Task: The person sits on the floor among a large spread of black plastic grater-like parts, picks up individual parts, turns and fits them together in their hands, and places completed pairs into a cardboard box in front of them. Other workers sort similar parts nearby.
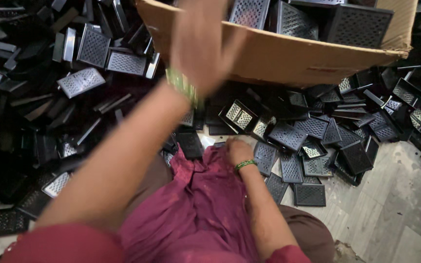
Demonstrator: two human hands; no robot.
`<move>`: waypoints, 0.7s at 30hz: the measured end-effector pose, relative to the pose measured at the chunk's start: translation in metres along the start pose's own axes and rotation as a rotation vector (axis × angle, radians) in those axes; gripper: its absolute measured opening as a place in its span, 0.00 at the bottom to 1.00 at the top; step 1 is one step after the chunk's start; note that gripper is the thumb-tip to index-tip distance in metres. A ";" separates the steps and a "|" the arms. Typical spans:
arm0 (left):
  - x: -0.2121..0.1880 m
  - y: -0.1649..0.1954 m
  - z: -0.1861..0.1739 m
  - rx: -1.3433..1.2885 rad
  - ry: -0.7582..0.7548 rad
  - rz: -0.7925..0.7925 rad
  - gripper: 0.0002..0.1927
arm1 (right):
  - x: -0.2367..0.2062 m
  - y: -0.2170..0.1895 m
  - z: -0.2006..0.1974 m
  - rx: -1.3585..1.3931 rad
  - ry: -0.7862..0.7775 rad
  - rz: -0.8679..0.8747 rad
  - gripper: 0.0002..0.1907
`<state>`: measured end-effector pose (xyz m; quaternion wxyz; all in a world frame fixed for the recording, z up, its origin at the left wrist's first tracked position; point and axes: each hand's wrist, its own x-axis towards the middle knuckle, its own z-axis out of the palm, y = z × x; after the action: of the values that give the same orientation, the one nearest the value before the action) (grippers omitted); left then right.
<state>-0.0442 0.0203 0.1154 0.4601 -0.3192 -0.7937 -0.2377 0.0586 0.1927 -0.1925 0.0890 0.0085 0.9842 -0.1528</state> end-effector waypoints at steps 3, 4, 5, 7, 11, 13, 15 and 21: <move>-0.121 0.021 0.002 -0.141 -0.394 -0.110 0.38 | -0.007 -0.003 -0.004 0.045 0.170 0.006 0.12; -0.171 0.028 0.004 -0.152 -0.445 -0.140 0.38 | -0.011 -0.006 -0.005 0.001 0.143 -0.011 0.09; -0.219 0.029 0.007 -0.205 -0.587 -0.181 0.41 | -0.016 -0.009 -0.008 -0.043 0.118 -0.026 0.07; -0.290 0.032 0.010 -0.216 -0.810 -0.293 0.50 | -0.026 -0.014 -0.017 0.007 0.150 -0.056 0.06; -0.303 0.033 0.007 -0.238 -0.951 -0.258 0.60 | -0.059 -0.019 -0.053 0.406 0.021 -0.234 0.06; -0.282 0.046 -0.001 -0.283 -0.868 -0.110 0.61 | -0.088 -0.019 -0.072 0.735 -0.387 -0.326 0.05; -0.273 0.068 -0.011 -0.233 -1.476 -0.015 0.38 | -0.120 -0.018 -0.083 0.950 -0.646 -0.444 0.05; -0.335 0.121 -0.038 -0.312 -1.847 0.119 0.27 | -0.171 -0.018 -0.047 0.888 -0.629 -0.310 0.10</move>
<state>0.1909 -0.0189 -0.1521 -0.3887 -0.4795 -0.7862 0.0300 0.2176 0.1917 -0.1129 0.3424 -0.1453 0.7414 -0.5585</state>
